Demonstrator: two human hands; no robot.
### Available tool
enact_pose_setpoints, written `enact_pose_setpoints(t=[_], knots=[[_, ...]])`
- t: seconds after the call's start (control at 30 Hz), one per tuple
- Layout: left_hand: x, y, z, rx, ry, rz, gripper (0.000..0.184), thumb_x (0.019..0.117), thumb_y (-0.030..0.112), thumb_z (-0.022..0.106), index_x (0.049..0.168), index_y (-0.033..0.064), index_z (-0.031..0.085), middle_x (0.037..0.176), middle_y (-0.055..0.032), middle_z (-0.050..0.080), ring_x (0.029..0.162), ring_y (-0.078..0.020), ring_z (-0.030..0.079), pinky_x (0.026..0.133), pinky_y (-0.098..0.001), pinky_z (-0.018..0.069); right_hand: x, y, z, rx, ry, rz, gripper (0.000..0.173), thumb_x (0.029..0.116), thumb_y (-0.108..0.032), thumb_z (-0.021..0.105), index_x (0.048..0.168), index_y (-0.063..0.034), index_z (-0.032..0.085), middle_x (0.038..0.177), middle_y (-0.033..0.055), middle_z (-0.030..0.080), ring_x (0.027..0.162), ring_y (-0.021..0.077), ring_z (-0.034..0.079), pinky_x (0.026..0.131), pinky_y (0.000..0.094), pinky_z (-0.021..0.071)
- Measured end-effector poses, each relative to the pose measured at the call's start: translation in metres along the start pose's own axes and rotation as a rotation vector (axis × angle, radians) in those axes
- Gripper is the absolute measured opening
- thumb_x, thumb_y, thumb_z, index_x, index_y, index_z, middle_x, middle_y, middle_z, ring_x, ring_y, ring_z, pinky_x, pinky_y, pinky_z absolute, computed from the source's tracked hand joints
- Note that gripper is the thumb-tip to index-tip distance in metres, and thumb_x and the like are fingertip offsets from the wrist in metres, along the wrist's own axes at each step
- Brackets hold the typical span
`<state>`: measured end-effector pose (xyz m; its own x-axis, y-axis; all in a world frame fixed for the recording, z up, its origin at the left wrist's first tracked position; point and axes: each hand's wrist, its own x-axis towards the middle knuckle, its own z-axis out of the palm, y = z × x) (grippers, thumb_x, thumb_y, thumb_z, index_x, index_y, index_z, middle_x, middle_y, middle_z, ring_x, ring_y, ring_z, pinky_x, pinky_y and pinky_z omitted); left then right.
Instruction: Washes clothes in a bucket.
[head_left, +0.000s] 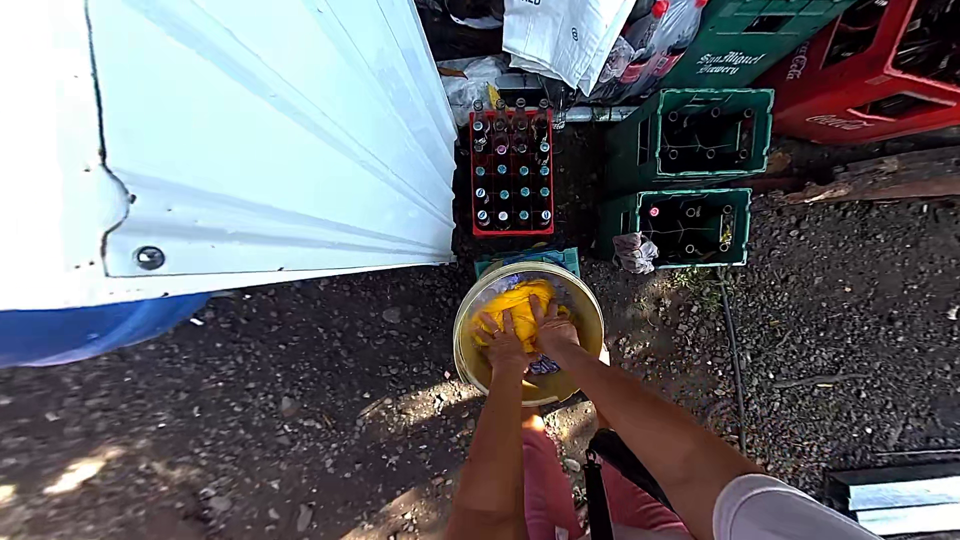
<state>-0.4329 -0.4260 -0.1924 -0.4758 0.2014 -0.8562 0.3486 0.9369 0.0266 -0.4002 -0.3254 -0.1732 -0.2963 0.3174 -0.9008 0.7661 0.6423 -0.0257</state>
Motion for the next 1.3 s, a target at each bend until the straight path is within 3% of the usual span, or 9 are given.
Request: enact_pose_setpoints(t=[0.13,0.27,0.47,0.7,0.87,0.97,1.07,1.13,1.3], knots=[[0.019,-0.002,-0.004,-0.017,-0.018,0.012,0.135,0.0634,0.055,0.091,0.167,0.0171,0.012,0.169,-0.0287,0.004,0.155,-0.0519,0.012,0.116,-0.0689,0.0292,0.013,-0.019,0.007,-0.034,0.070,0.021,0.092,0.0945,0.001,0.058,0.167,-0.0232,0.007,0.163,0.0278,0.029,0.129,0.0507,0.053,0.093,0.0613,0.0521],[0.020,-0.002,-0.010,0.023,-0.243,0.018,0.074,0.0897,0.051,0.071,0.139,-0.0021,0.058,0.144,-0.0235,0.057,0.135,-0.0400,0.054,0.109,-0.0606,0.0444,0.012,-0.021,0.015,-0.054,0.064,-0.020,0.080,0.0990,-0.005,0.053,0.167,-0.0165,0.013,0.143,0.0296,0.053,0.127,0.0486,0.057,0.098,0.0634,0.0472],[0.017,-0.006,-0.009,-0.017,-0.410,0.043,0.054,0.1091,0.039,0.045,0.142,-0.0035,0.056,0.148,-0.0258,0.054,0.142,-0.0418,0.047,0.117,-0.0622,0.0345,0.026,0.004,0.004,0.061,-0.141,-0.111,0.063,0.1009,-0.025,0.060,0.157,-0.0047,0.038,0.149,0.0243,0.052,0.135,0.0443,0.052,0.106,0.0647,0.0437],[0.005,-0.028,-0.013,-0.070,-0.240,0.135,0.068,0.0957,0.046,0.067,0.143,-0.0012,0.055,0.147,-0.0263,0.054,0.141,-0.0423,0.047,0.117,-0.0626,0.0348,0.013,0.007,-0.007,0.188,0.016,-0.088,0.105,0.0788,-0.028,0.085,0.164,-0.0174,0.023,0.163,0.0277,0.026,0.135,0.0483,0.049,0.101,0.0641,0.0479],[-0.018,-0.053,-0.025,-0.460,0.140,0.250,0.131,0.0659,0.029,0.096,0.165,0.0066,0.013,0.168,-0.0323,0.004,0.156,-0.0469,0.013,0.126,-0.0531,0.0269,-0.065,0.008,-0.022,0.775,0.072,-0.333,0.035,0.0938,-0.010,0.067,0.127,-0.0015,0.062,0.129,0.0230,0.064,0.119,0.0343,0.062,0.101,0.0523,0.0499],[-0.042,-0.065,-0.026,-0.659,0.293,0.529,0.076,0.0912,0.015,0.070,0.155,-0.0067,0.036,0.163,-0.0323,0.027,0.155,-0.0470,0.018,0.129,-0.0513,0.0174,-0.147,-0.014,-0.030,0.908,0.035,-0.608,0.025,0.0932,-0.007,0.065,0.117,0.0008,0.065,0.113,0.0181,0.068,0.105,0.0254,0.066,0.093,0.0441,0.0532],[-0.064,-0.081,-0.024,-1.203,0.256,0.686,0.036,0.1024,0.007,0.045,0.127,-0.0142,0.059,0.138,-0.0236,0.060,0.136,-0.0250,0.052,0.117,-0.0357,0.0387,-0.208,-0.021,-0.041,0.983,0.074,-0.803,0.018,0.0918,-0.006,0.065,0.108,0.0005,0.066,0.103,0.0152,0.068,0.095,0.0192,0.066,0.085,0.0361,0.0537],[-0.102,-0.091,-0.045,-1.311,0.228,0.751,0.030,0.1010,0.008,0.050,0.120,-0.0113,0.063,0.117,-0.0167,0.071,0.110,-0.0155,0.068,0.100,-0.0321,0.0543,-0.238,-0.018,-0.048,1.022,0.110,-0.963,0.016,0.0914,-0.006,0.066,0.106,0.0014,0.067,0.101,0.0147,0.068,0.092,0.0167,0.065,0.084,0.0314,0.0539],[-0.216,-0.082,-0.147,-1.102,0.060,0.734,0.009,0.0894,-0.007,0.061,0.095,-0.0101,0.066,0.090,-0.0051,0.073,0.086,0.0015,0.067,0.086,-0.0152,0.0531,-0.298,-0.009,-0.066,1.199,0.201,-1.468,0.014,0.0889,0.001,0.069,0.100,0.0089,0.067,0.092,0.0186,0.066,0.087,0.0170,0.064,0.079,0.0248,0.0531]])
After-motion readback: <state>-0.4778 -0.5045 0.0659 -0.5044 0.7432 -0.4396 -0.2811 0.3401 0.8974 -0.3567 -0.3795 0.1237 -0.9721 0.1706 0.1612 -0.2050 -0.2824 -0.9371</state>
